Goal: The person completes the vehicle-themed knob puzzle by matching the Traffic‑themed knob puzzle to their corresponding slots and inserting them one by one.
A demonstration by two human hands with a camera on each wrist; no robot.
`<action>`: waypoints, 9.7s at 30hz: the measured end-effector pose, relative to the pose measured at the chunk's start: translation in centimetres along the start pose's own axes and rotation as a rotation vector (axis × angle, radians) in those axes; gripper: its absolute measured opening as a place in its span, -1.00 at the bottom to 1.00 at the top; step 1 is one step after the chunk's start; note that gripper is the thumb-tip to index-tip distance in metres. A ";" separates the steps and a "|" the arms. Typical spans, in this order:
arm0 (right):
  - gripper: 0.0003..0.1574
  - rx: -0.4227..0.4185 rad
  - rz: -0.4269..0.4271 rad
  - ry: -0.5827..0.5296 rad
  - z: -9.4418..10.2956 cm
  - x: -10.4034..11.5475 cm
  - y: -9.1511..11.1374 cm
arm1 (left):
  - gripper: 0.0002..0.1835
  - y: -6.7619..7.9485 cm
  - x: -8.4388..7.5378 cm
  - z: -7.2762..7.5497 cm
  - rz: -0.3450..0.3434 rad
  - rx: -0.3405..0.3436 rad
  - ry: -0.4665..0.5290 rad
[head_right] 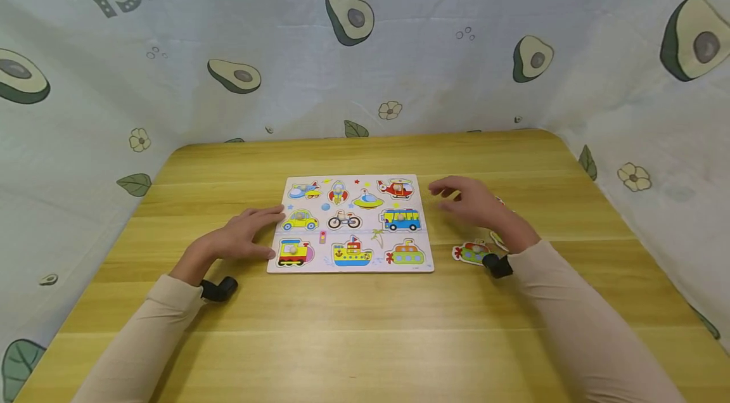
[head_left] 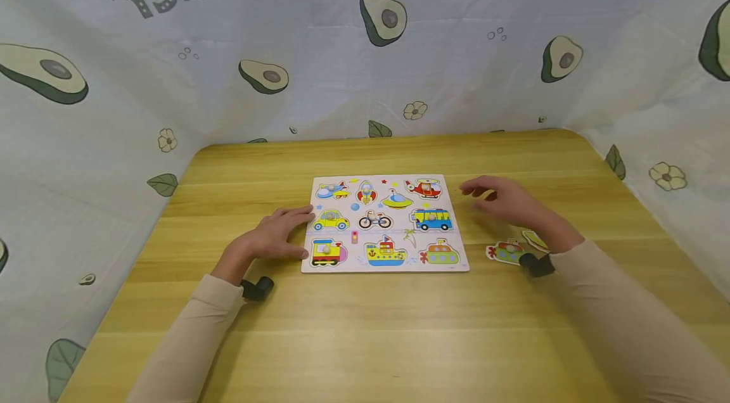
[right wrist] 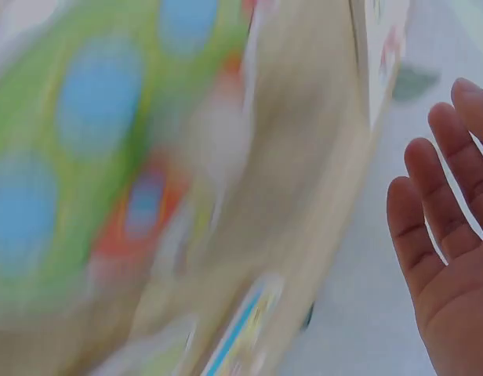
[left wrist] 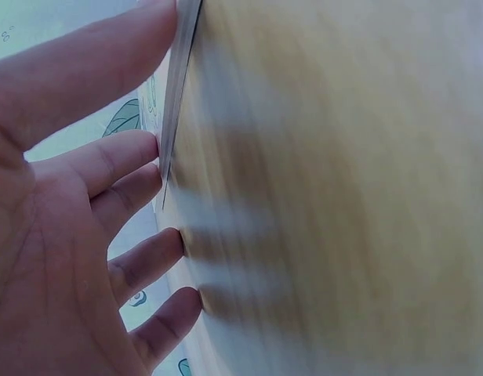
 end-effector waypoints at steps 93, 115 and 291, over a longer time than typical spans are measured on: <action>-0.88 0.106 0.150 -0.090 -5.1 8.0 -5.7 | -0.15 0.1 0.2 0.0 0.019 -0.012 0.026; -0.93 0.187 0.199 -0.068 -11.1 12.8 -2.7 | -0.15 0.1 0.4 -0.1 0.013 -0.005 0.033; -0.95 0.091 -0.016 0.048 -7.1 5.9 2.0 | -0.15 0.0 0.2 -0.2 0.010 -0.026 -0.003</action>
Point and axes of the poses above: each hand's wrist, its own y-axis away from the middle knuckle, its own z-axis out of the back of the hand, x = y × z, the point moved 8 cm from there along -y, towards the middle knuckle, and after that the axes turned 8 degrees about x, right-handed, at the moved point
